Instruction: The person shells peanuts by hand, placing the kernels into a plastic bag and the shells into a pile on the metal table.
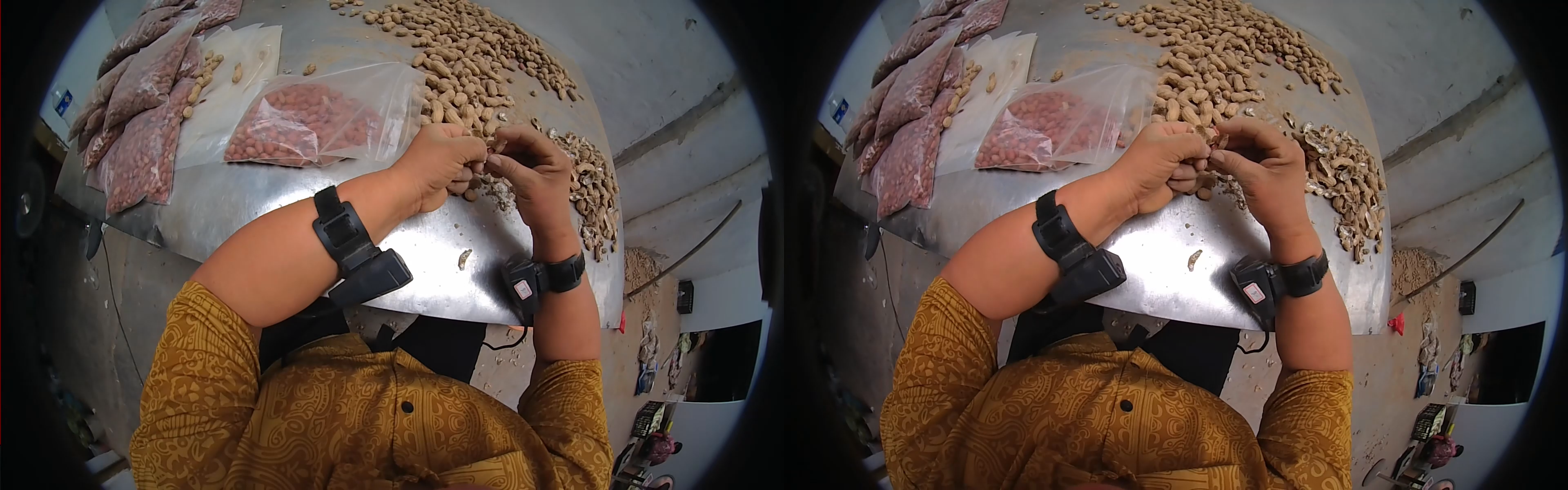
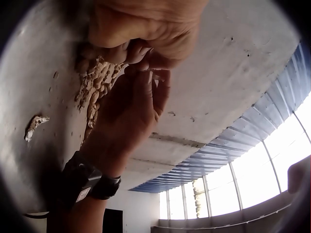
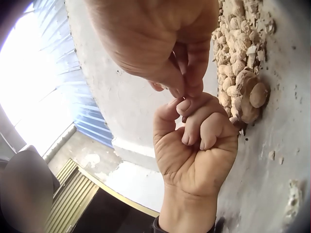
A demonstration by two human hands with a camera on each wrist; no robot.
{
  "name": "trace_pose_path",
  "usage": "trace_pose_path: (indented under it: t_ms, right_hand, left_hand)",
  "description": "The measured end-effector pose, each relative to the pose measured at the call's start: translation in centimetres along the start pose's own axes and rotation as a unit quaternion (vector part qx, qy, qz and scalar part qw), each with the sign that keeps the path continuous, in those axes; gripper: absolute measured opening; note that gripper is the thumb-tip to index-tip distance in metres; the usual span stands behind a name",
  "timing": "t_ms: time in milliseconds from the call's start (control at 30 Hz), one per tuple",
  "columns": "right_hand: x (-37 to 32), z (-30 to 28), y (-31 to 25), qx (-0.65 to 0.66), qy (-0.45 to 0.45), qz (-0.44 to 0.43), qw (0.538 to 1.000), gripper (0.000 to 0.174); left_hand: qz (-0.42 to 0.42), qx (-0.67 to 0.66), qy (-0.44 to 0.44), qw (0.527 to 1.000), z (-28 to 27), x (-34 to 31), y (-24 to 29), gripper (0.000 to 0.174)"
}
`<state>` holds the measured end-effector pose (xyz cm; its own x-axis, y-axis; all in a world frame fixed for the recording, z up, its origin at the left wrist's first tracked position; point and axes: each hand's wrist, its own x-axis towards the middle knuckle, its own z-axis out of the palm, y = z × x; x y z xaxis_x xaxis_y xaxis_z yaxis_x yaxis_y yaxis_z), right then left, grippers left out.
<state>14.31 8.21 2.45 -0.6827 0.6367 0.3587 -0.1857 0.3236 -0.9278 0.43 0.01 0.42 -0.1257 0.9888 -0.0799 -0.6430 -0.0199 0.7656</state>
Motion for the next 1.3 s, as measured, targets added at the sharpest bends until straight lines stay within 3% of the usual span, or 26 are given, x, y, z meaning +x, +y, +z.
trace_pose_path:
  t_ms: [233, 433, 933, 1133, 1300]
  right_hand:
    - [0.3, -0.1, 0.6, 0.115, 0.029, 0.045, 0.992, 0.028]
    - [0.4, 0.1, 0.7, 0.159, 0.022, -0.017, 0.987, 0.035]
    - [0.1, 0.3, 0.3, -0.087, 0.044, -0.148, 0.984, 0.027]
    - [0.3, 0.5, -0.8, -0.329, 0.016, -0.301, 0.895, 0.03]
    - [0.6, 0.2, -0.8, -0.339, -0.007, -0.338, 0.878, 0.031]
  left_hand:
    - [-0.022, -0.072, -0.029, 0.997, -0.3, 0.1, -0.1, 0.002]
    - [-0.012, -0.105, -0.04, 0.994, -0.3, 0.2, -0.4, 0.009]
    - [-0.013, -0.088, -0.051, 0.995, -0.7, 0.6, -0.7, 0.01]
    - [-0.061, -0.148, -0.054, 0.986, -0.5, 0.7, -0.9, 0.012]
    - [-0.104, -0.226, -0.044, 0.967, -0.9, 1.0, -0.9, 0.015]
